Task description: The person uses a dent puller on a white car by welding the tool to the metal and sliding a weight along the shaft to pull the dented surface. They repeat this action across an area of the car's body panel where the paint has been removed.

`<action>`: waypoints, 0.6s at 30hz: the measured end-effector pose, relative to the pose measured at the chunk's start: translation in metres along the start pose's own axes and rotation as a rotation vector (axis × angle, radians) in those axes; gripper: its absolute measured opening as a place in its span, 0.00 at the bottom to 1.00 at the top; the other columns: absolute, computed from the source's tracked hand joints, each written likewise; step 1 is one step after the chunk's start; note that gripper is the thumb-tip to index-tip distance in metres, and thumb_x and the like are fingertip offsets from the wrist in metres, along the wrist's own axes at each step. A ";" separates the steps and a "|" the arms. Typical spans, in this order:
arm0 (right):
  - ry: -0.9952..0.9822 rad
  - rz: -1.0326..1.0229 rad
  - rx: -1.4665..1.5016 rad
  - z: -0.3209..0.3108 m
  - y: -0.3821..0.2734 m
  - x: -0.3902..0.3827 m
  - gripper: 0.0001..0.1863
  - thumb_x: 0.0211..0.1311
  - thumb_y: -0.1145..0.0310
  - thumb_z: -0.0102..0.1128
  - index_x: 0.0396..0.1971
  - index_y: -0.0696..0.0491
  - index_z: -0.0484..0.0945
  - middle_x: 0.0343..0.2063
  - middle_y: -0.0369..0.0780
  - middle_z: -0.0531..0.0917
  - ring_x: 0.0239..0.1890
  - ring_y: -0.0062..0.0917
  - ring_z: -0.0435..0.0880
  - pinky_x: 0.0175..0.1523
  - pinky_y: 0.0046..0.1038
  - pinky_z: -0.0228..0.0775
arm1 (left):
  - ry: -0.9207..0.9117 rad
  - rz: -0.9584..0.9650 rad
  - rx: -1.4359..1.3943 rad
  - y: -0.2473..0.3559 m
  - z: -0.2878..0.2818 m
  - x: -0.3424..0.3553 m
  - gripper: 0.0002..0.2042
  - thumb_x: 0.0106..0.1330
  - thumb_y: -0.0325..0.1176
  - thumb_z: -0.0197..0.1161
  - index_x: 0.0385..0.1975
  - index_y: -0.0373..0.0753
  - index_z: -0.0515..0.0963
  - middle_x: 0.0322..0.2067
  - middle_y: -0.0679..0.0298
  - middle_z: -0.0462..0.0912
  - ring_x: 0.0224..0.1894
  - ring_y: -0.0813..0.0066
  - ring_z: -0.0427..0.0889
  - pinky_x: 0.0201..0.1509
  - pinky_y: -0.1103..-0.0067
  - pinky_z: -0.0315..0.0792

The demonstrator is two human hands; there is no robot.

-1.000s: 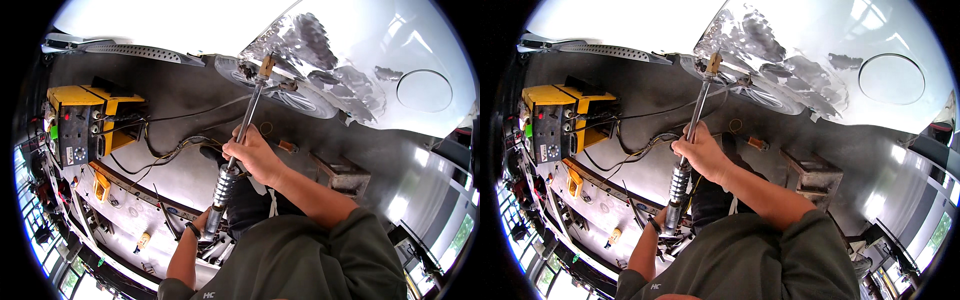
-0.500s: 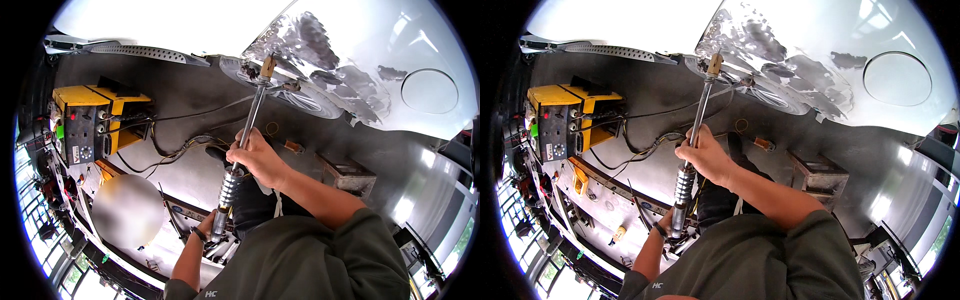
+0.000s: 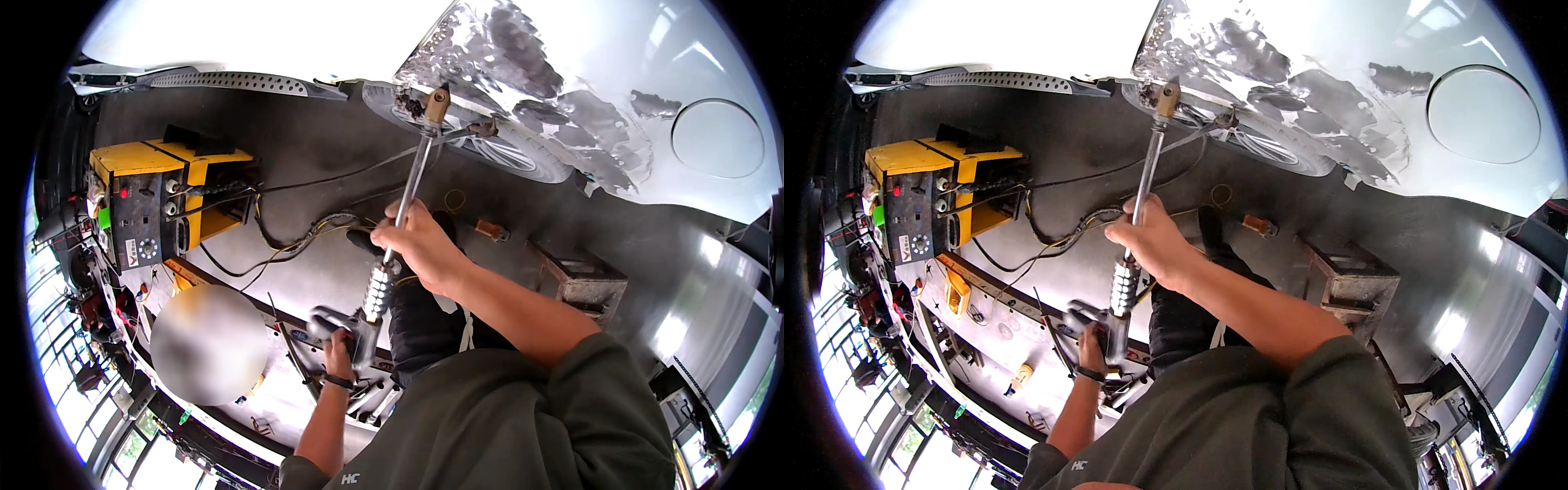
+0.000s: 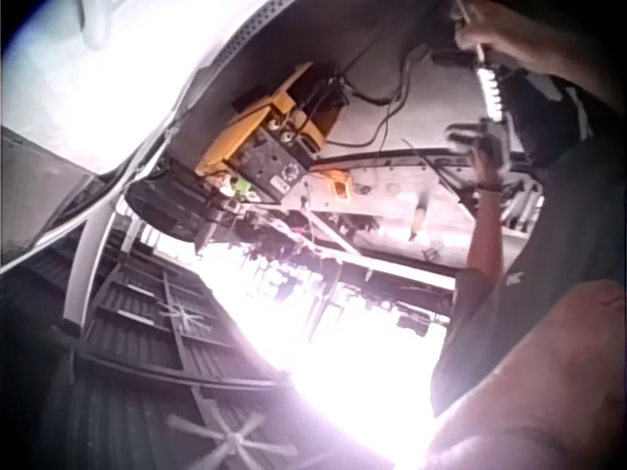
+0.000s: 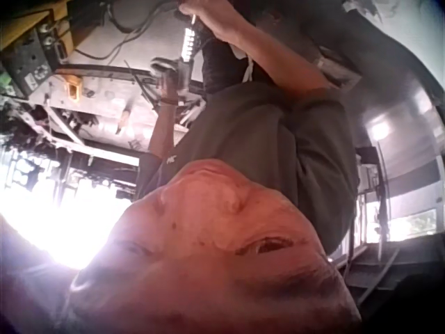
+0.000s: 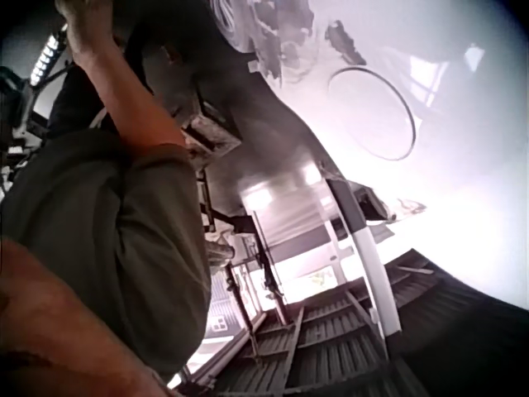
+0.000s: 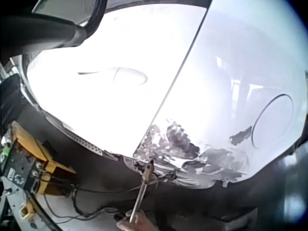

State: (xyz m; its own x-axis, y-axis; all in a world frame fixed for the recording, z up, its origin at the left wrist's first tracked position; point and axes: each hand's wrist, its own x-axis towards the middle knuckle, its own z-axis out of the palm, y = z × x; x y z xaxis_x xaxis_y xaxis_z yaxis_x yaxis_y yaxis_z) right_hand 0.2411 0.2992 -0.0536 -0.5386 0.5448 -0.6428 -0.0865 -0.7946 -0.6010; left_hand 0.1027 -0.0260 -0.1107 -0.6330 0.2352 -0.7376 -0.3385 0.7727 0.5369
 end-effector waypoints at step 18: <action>-0.113 0.003 -0.080 0.000 -0.024 -0.011 0.19 0.63 0.69 0.65 0.45 0.55 0.64 0.33 0.37 0.74 0.36 0.20 0.79 0.43 0.25 0.72 | -0.420 -0.388 -0.183 0.015 0.013 -0.017 0.25 0.77 0.50 0.45 0.53 0.34 0.77 0.38 0.59 0.86 0.34 0.72 0.86 0.38 0.75 0.82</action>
State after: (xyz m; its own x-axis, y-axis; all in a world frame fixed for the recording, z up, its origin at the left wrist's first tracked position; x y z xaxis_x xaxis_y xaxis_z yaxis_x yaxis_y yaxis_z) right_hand 0.2490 0.3128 -0.0320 -0.6303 0.5053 -0.5894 -0.0201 -0.7695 -0.6383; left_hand 0.1178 -0.0107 -0.0951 -0.1230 0.1978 -0.9725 -0.6278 0.7434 0.2306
